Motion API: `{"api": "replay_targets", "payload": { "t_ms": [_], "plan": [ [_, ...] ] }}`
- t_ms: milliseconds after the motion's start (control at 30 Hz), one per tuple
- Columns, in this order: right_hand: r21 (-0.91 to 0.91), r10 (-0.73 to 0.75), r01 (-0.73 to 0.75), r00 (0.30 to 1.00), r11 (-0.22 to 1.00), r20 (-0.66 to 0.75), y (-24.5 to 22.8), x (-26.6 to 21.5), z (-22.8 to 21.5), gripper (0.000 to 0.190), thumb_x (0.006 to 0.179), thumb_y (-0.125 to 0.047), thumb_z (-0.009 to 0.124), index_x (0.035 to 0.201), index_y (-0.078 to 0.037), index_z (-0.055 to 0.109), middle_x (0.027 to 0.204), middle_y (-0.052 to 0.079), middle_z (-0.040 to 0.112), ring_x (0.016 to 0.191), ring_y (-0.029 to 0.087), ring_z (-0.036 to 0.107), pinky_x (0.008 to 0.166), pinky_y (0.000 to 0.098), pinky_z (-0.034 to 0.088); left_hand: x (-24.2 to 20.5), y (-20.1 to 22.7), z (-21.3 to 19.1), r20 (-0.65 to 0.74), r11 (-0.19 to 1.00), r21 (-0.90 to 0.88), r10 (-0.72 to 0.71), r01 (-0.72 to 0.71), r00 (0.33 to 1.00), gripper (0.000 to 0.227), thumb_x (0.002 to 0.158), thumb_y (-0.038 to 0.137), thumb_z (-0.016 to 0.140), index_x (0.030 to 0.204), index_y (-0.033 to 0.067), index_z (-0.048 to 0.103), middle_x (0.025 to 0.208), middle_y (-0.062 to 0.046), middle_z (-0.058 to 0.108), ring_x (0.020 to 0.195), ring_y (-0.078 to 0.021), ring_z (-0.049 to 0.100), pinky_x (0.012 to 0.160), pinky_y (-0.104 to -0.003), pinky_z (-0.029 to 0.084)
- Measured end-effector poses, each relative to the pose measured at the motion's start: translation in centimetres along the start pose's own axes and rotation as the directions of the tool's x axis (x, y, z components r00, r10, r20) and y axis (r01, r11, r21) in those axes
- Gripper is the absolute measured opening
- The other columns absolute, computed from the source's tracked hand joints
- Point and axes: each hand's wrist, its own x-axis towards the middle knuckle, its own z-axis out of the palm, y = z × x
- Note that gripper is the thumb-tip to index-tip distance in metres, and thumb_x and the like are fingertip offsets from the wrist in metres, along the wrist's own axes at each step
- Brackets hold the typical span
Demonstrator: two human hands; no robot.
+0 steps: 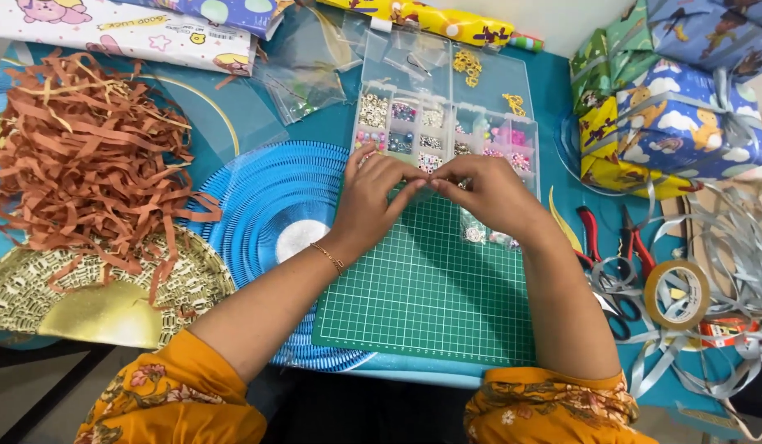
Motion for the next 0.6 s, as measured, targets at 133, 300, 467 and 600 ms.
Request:
{"api": "replay_targets", "payload": {
  "t_ms": [133, 300, 467, 600],
  "plan": [
    [-0.121, -0.126, 0.115, 0.989, 0.986, -0.084, 0.9, 0.2, 0.6, 0.004, 0.092, -0.012, 0.076, 0.096, -0.012, 0.078, 0.08, 0.004, 0.07, 0.067, 0.022, 0.065, 0.066, 0.0345, 0.055, 0.1, 0.4, -0.2, -0.041, 1.0, 0.007, 0.019, -0.019, 0.999, 0.017, 0.099, 0.027, 0.074, 0.112, 0.0183, 0.068, 0.1, 0.003, 0.068, 0.103, -0.0202, 0.065, 0.114, -0.054, 0.035],
    [-0.084, -0.154, 0.139, 0.964, 0.987, -0.218, 1.0, 0.2, 1.2, 0.005, 0.091, -0.013, 0.08, 0.093, -0.014, 0.076, 0.075, -0.001, 0.062, 0.057, 0.014, 0.055, 0.058, 0.028, 0.051, -0.2, -0.2, -0.2, -0.081, 0.999, 0.034, 0.015, -0.013, 0.997, 0.021, 0.098, 0.033, 0.076, 0.107, 0.0172, 0.066, 0.093, 0.002, 0.061, 0.095, -0.0204, 0.061, 0.106, -0.051, 0.04],
    [-0.098, -0.316, 0.3, 0.898, 0.949, -0.307, 0.9, 0.3, 2.8, 0.01, 0.088, -0.003, 0.081, 0.093, -0.008, 0.073, 0.074, 0.004, 0.056, 0.068, 0.021, 0.06, 0.064, 0.0328, 0.053, -0.5, -0.6, 0.2, 0.029, 0.997, -0.033, -0.064, 0.065, 0.998, 0.029, 0.106, 0.041, 0.06, 0.099, 0.0134, 0.067, 0.086, 0.0, 0.062, 0.082, -0.0196, 0.065, 0.096, -0.045, 0.045],
    [-0.198, -0.357, 0.308, 0.882, 0.931, -0.308, 0.8, 0.3, 3.2, 0.013, 0.088, -0.005, 0.082, 0.09, -0.011, 0.07, 0.073, 0.001, 0.053, 0.071, 0.02, 0.061, 0.067, 0.0338, 0.054, -0.1, 0.1, -0.4, 0.024, 0.997, -0.018, -0.072, 0.073, 0.997, 0.031, 0.109, 0.038, 0.054, 0.095, 0.0125, 0.064, 0.083, 0.0, 0.059, 0.08, -0.0209, 0.065, 0.093, -0.041, 0.045]
  ]
}}
